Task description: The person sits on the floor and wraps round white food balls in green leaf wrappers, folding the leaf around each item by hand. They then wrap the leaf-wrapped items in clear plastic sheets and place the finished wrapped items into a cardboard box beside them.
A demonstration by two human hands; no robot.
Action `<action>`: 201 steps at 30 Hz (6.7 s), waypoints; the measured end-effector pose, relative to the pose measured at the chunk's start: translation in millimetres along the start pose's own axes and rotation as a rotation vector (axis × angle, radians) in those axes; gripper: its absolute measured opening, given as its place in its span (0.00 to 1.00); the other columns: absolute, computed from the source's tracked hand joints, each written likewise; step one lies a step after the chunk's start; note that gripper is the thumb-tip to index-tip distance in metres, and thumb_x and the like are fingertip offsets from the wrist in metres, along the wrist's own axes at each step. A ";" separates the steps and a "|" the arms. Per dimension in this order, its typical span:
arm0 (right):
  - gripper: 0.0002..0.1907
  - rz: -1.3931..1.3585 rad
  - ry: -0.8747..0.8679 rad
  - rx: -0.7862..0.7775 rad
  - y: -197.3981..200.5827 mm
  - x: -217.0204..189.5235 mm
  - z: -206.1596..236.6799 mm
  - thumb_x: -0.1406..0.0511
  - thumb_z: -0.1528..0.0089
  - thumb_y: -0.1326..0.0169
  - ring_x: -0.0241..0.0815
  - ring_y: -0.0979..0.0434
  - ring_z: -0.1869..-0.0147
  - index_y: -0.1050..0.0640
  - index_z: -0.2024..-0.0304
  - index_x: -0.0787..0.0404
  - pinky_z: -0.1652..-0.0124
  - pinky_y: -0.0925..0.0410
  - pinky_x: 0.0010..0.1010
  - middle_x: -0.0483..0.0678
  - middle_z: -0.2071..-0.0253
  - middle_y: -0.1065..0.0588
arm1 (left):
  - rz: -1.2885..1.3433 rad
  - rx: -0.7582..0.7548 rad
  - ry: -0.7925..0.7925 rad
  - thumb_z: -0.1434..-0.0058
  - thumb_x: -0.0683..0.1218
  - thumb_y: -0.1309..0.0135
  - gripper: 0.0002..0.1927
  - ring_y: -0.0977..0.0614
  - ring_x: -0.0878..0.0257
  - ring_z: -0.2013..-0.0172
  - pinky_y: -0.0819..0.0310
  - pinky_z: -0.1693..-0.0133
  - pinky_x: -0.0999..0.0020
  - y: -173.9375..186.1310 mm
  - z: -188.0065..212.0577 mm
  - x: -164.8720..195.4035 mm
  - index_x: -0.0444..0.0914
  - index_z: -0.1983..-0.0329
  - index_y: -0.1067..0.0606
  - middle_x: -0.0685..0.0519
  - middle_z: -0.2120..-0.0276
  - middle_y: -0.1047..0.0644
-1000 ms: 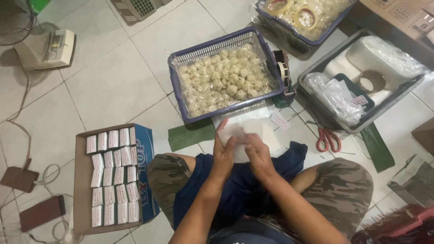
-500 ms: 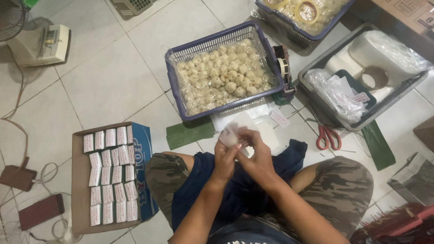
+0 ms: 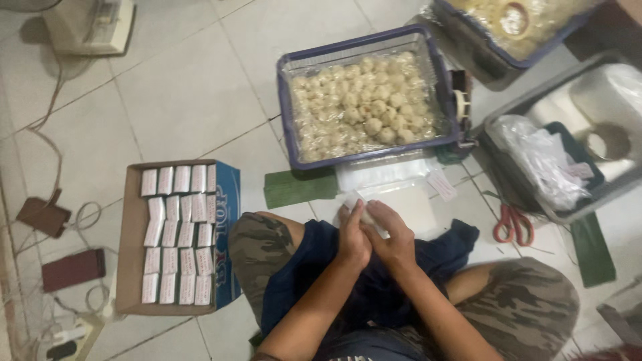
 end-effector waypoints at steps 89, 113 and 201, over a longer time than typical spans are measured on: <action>0.20 -0.269 -0.266 -0.072 31.7 3.0 -18.7 0.66 0.45 0.33 0.40 0.19 0.47 0.19 0.52 0.67 0.52 0.24 0.29 0.52 0.45 0.21 | -0.408 -0.104 0.056 0.44 0.35 0.37 0.34 0.18 0.58 0.56 0.21 0.58 0.67 -27.3 14.0 47.0 0.35 0.34 0.35 0.44 0.54 0.20; 0.32 0.133 -0.511 -0.038 -22.7 227.7 -82.1 0.64 0.48 0.40 0.50 0.19 0.58 0.25 0.40 0.62 0.55 0.28 0.37 0.57 0.60 0.20 | -1.494 0.311 -0.448 0.42 0.46 0.39 0.12 0.18 0.37 0.59 0.26 0.55 0.48 53.3 -157.9 56.3 0.32 0.60 0.21 0.36 0.65 0.19; 0.11 0.608 -0.172 -0.023 92.1 202.5 -70.7 0.64 0.48 0.37 0.60 0.23 0.57 0.19 0.65 0.61 0.55 0.30 0.47 0.57 0.64 0.25 | -0.434 -0.142 0.157 0.39 0.35 0.45 0.23 0.18 0.51 0.55 0.17 0.54 0.50 -11.2 -2.7 50.5 0.34 0.41 0.33 0.42 0.55 0.23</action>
Point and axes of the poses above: each hand's wrist, its own z-axis away from the middle knuckle, its own y-axis out of the back of the hand, x = y × z, the point moved 7 cm from there along -z, towards the middle knuckle
